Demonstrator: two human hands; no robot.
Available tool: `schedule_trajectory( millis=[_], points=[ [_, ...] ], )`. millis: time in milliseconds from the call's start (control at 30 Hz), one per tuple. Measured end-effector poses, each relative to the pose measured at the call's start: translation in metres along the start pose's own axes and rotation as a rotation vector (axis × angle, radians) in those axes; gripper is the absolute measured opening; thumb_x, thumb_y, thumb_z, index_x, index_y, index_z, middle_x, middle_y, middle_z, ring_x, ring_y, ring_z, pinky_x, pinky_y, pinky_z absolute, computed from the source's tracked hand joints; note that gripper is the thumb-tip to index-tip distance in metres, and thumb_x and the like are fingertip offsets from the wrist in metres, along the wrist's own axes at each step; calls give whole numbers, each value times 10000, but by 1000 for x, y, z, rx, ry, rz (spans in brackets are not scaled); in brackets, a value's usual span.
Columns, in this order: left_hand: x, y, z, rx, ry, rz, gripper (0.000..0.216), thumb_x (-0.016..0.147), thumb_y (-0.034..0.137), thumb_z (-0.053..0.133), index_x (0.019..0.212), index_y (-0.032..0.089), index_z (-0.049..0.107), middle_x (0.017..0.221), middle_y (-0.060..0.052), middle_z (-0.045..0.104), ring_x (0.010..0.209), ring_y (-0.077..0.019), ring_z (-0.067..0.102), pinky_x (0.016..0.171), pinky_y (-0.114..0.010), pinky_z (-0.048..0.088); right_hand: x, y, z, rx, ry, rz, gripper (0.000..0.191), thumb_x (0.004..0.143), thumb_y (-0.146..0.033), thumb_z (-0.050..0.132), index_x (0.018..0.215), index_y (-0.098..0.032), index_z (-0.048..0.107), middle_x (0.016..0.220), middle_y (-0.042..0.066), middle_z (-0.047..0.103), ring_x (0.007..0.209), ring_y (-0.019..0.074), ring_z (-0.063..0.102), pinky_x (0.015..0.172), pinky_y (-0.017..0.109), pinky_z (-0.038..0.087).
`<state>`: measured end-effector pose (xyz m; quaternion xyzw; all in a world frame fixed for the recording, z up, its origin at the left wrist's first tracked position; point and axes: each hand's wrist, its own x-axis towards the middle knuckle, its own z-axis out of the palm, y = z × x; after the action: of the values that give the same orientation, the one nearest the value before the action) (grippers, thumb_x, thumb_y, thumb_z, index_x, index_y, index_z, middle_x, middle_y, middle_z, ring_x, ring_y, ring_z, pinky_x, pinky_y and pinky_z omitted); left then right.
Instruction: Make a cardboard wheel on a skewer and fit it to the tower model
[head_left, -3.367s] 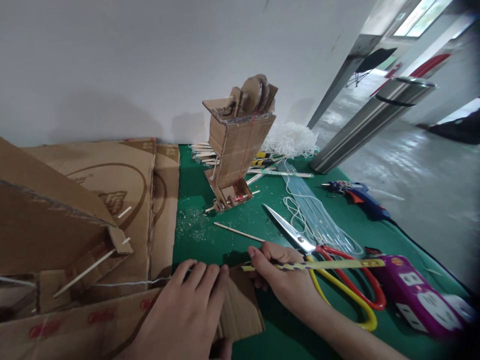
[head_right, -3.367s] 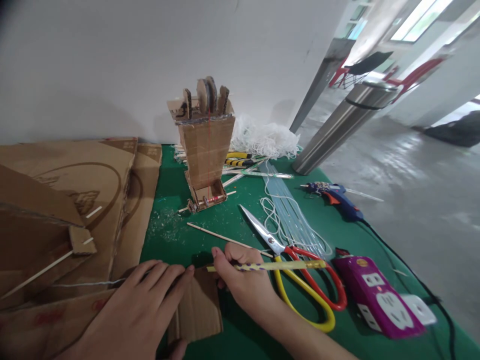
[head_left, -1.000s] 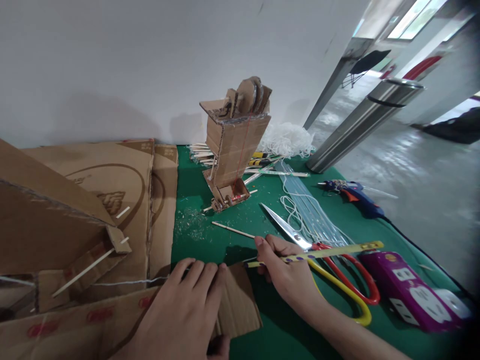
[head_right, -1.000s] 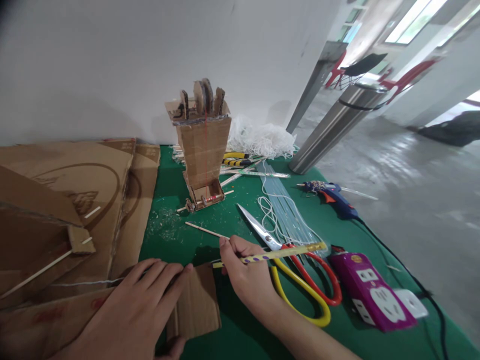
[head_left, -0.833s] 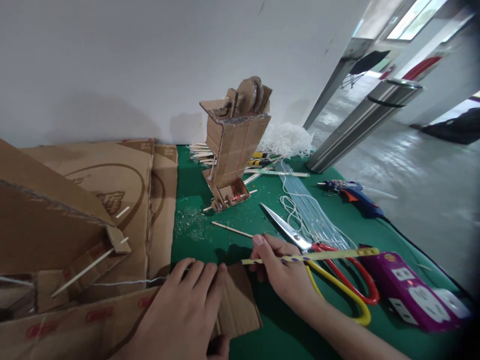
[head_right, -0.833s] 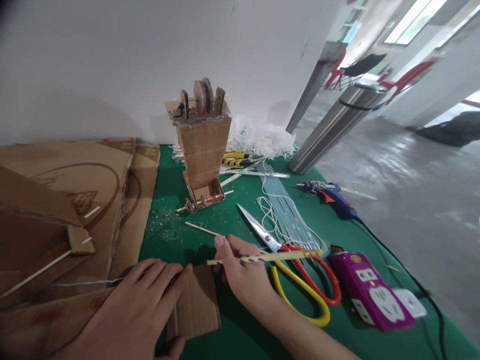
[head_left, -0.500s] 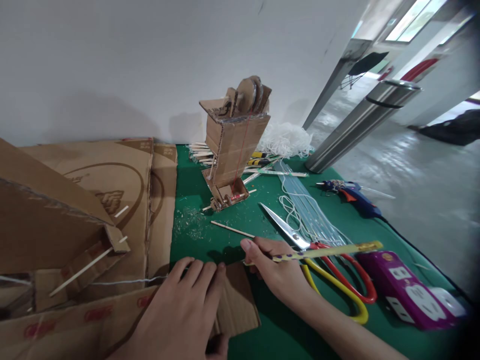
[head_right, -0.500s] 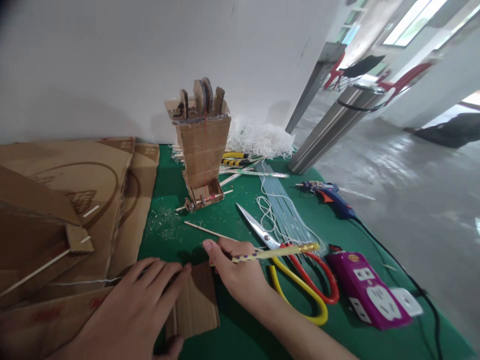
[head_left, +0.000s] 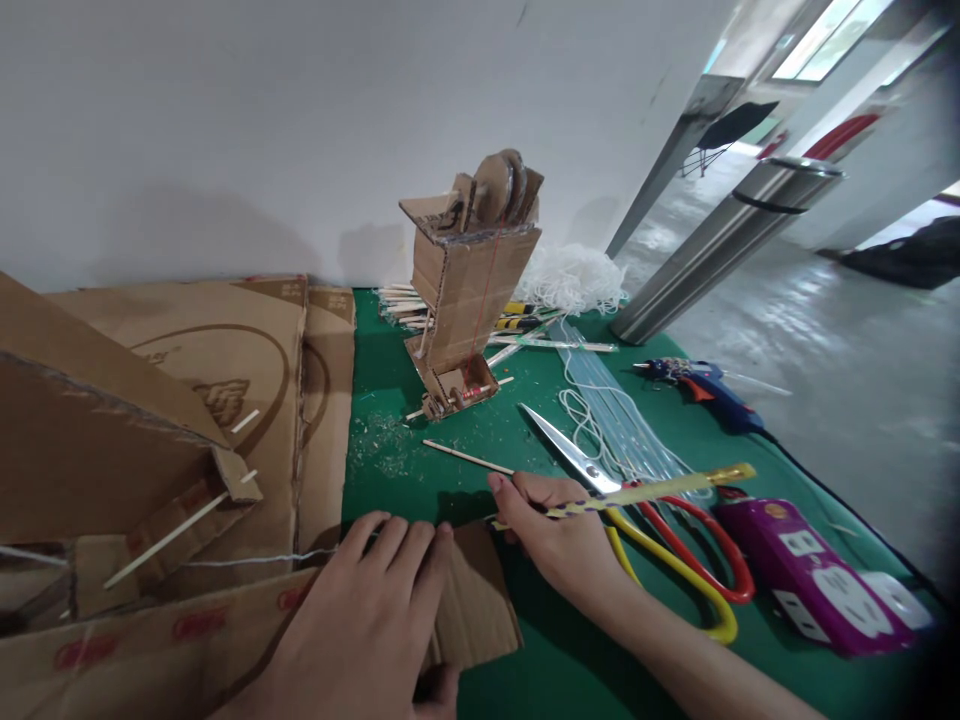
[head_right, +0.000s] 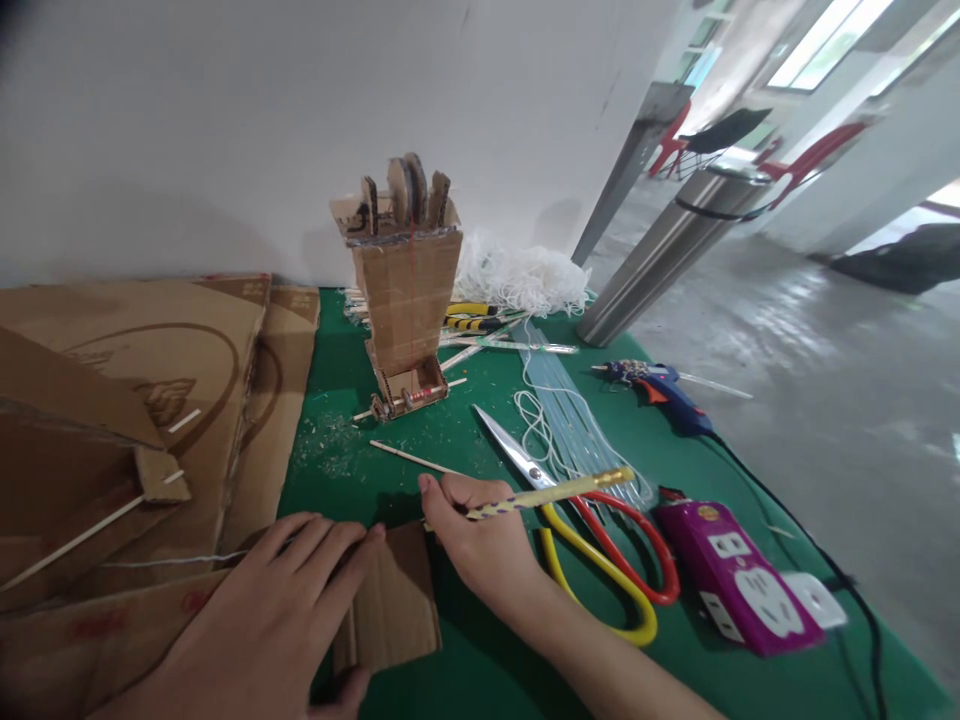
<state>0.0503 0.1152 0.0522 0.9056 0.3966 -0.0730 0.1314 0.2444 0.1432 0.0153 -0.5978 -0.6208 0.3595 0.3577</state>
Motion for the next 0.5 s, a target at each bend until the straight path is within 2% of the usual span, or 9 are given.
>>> schedule_trajectory(
  millis=[200,500],
  points=[
    [-1,1,1,-7,2,-3,731,798,479,533,1368,23,503,1232,-228,612,1075,-384,528,978,-556,385,1,1,-2,-71,12,-90,449,903,-374,419,508,-231,261,455,-41,343,445,101,308,434,257,247],
    [-3,-2,5,8,45,6,741,786,495,559,1363,33,512,1205,-213,631,1049,-369,537,976,-539,387,0,-1,-2,-61,-6,-81,442,895,-369,420,514,-235,241,456,-43,328,446,104,290,439,262,239]
  ],
)
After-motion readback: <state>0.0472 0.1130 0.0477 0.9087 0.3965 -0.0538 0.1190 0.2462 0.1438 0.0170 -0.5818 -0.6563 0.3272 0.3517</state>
